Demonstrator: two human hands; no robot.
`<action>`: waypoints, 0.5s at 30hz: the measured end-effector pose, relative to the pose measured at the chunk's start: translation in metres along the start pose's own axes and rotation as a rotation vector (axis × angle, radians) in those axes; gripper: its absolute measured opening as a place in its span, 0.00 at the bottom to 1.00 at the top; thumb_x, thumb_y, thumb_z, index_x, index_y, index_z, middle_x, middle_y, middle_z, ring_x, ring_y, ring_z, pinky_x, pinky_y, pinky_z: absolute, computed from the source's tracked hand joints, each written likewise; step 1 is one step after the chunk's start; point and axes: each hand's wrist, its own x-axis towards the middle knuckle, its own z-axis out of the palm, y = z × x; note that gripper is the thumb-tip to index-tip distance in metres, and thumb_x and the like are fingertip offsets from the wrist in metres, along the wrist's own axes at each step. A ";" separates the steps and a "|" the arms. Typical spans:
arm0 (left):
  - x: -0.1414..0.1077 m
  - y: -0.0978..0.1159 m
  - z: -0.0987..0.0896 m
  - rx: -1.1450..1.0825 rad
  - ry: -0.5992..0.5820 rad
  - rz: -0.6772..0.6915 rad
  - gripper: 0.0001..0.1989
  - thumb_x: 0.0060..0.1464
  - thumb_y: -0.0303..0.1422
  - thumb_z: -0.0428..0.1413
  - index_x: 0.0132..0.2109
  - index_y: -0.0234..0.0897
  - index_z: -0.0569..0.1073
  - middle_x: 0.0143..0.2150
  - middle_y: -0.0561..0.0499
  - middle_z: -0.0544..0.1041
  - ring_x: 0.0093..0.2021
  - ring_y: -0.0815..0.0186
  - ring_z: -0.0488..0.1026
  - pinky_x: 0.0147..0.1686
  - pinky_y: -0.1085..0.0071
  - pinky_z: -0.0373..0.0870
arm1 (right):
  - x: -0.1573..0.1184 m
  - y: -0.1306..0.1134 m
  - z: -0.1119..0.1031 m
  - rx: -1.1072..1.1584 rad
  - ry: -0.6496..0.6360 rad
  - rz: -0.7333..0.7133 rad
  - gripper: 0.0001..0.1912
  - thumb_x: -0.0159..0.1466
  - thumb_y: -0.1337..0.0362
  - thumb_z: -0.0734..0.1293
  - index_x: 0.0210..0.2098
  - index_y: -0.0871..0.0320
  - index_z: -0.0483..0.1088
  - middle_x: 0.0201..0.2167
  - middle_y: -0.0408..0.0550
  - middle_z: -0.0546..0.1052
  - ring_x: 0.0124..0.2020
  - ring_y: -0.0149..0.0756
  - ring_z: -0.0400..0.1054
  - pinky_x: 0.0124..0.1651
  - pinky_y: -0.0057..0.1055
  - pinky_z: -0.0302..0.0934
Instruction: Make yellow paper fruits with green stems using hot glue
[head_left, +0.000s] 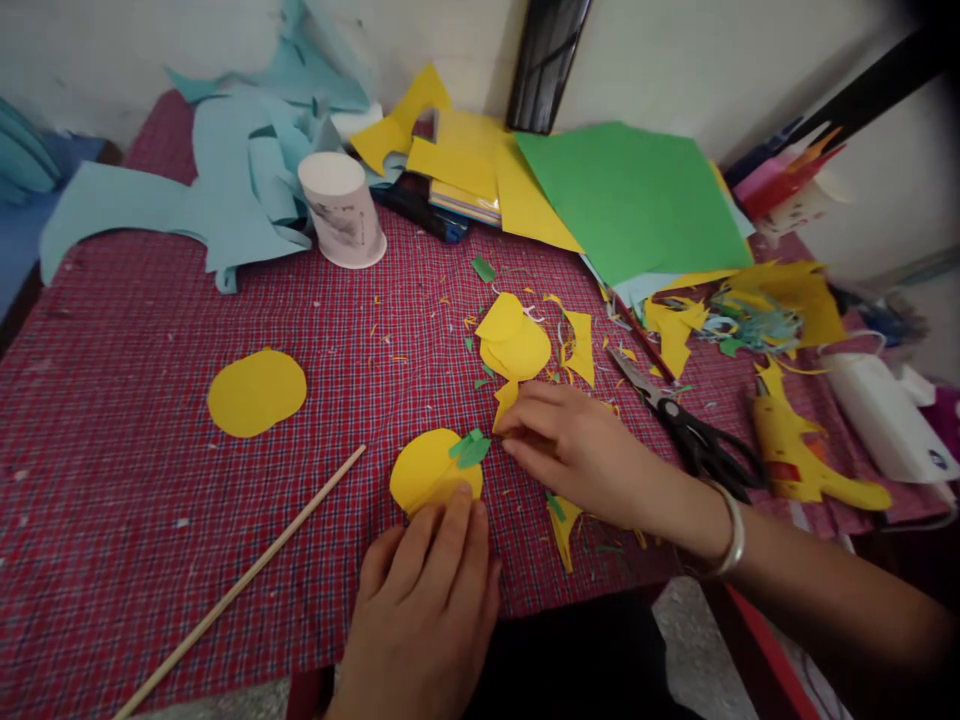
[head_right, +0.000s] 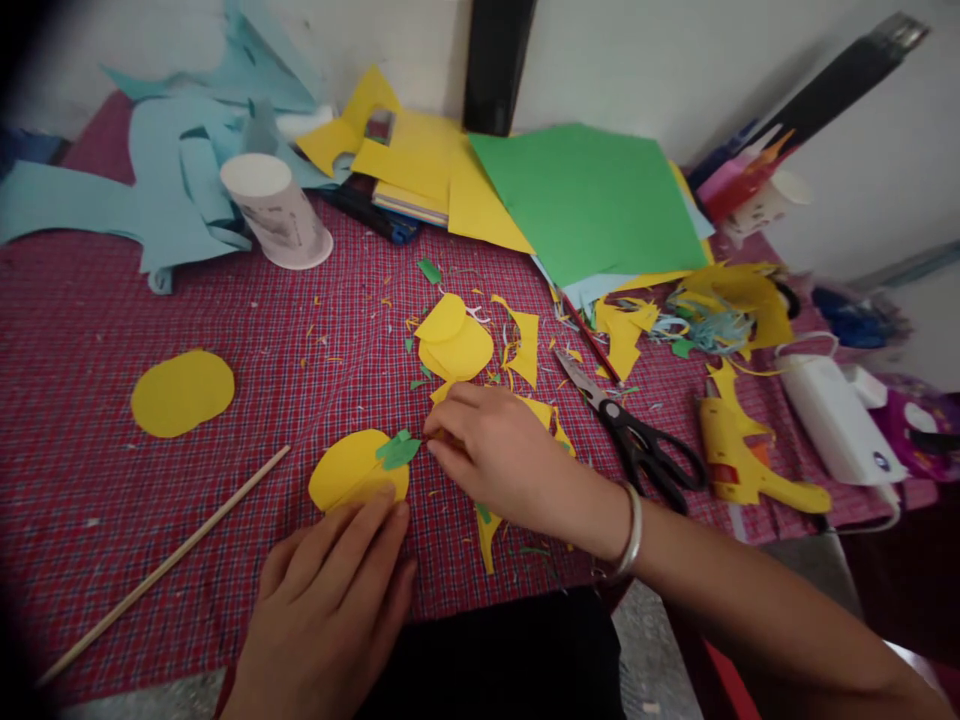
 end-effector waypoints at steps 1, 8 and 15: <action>0.000 0.000 0.000 0.002 -0.002 -0.002 0.14 0.60 0.33 0.51 0.50 0.32 0.75 0.52 0.47 0.78 0.50 0.58 0.71 0.47 0.59 0.60 | 0.002 -0.001 0.002 -0.005 -0.012 0.003 0.05 0.65 0.70 0.63 0.37 0.60 0.71 0.35 0.47 0.72 0.38 0.35 0.66 0.43 0.31 0.59; 0.002 0.000 -0.002 0.004 -0.017 0.000 0.14 0.58 0.32 0.54 0.50 0.32 0.75 0.52 0.46 0.78 0.49 0.56 0.71 0.47 0.59 0.61 | 0.013 -0.004 0.008 0.014 -0.029 0.021 0.04 0.60 0.67 0.68 0.31 0.60 0.68 0.32 0.44 0.68 0.34 0.33 0.63 0.38 0.30 0.55; 0.001 0.000 -0.002 0.005 -0.032 -0.011 0.15 0.58 0.32 0.54 0.50 0.33 0.75 0.53 0.47 0.78 0.49 0.56 0.71 0.48 0.59 0.60 | 0.013 -0.004 0.011 0.072 0.003 0.031 0.05 0.59 0.69 0.70 0.31 0.60 0.68 0.32 0.43 0.69 0.36 0.33 0.63 0.41 0.30 0.54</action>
